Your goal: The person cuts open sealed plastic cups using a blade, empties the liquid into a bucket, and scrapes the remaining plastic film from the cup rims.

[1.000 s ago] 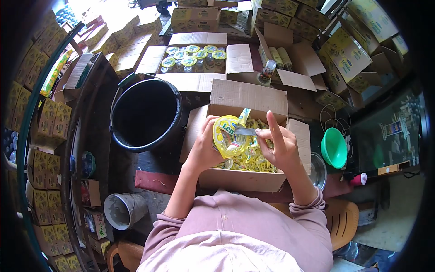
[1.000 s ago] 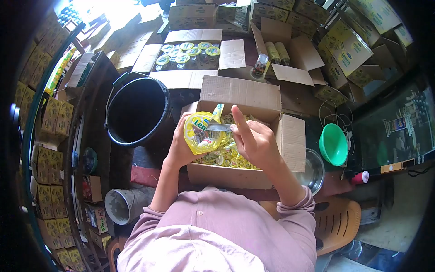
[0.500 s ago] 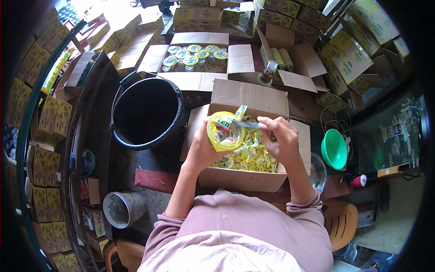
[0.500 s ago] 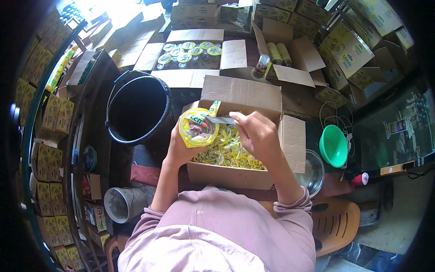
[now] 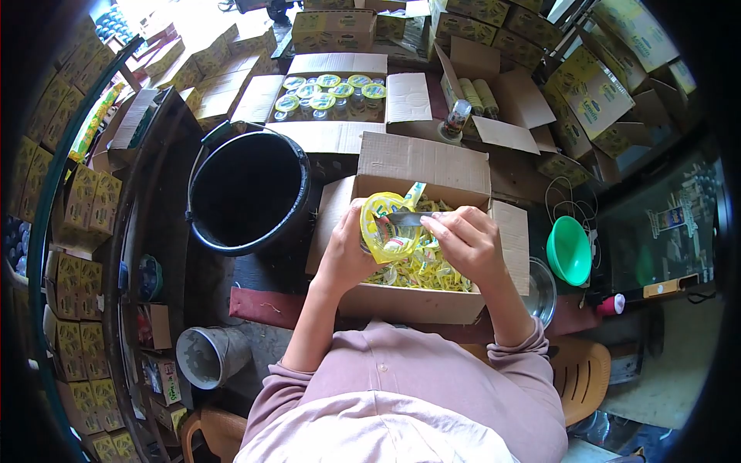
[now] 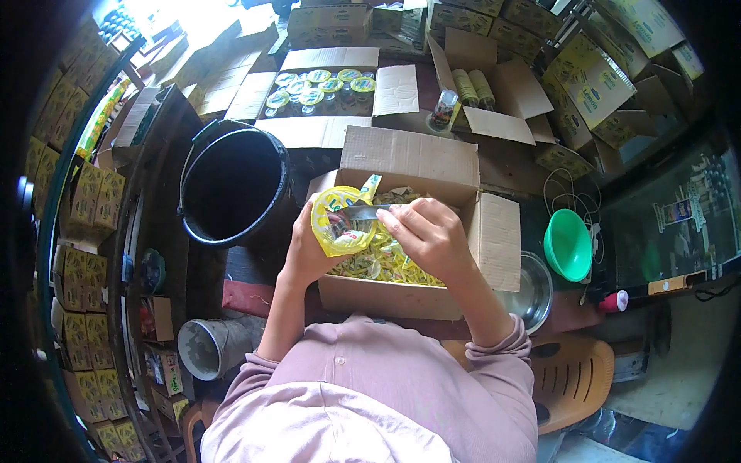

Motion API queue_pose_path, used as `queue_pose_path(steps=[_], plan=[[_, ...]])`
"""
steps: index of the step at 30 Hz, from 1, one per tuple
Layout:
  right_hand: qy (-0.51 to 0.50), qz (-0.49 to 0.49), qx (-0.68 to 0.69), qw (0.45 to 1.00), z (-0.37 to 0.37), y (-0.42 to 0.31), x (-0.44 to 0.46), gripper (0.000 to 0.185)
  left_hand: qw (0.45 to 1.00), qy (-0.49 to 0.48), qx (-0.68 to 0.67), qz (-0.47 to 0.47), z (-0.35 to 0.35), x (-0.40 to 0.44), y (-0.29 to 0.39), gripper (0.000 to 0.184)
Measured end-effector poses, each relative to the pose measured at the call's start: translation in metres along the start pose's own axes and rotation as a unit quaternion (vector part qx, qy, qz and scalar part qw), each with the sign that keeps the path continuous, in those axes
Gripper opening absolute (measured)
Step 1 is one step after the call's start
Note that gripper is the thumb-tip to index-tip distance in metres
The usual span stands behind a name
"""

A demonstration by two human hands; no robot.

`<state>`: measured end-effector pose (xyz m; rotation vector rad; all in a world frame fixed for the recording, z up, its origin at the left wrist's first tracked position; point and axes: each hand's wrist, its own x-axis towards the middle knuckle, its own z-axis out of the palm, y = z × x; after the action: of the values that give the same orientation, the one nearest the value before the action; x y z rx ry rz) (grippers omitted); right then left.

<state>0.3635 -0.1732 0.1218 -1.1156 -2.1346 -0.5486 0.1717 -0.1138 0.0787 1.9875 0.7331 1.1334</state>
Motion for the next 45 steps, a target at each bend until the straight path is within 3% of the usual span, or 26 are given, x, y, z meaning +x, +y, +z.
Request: queue_pose_path(steps=[36,45], plan=[[0.038,-0.025,0.031,0.998,-0.003,0.000,0.000,0.023,0.998,-0.045,-0.030,0.029,-0.001,0.000,0.007,0.068],[0.013,-0.071,0.001,0.997,0.000,0.011,-0.005,0.019,0.993,-0.095,-0.070,-0.018,0.004,0.002,0.007,0.064]])
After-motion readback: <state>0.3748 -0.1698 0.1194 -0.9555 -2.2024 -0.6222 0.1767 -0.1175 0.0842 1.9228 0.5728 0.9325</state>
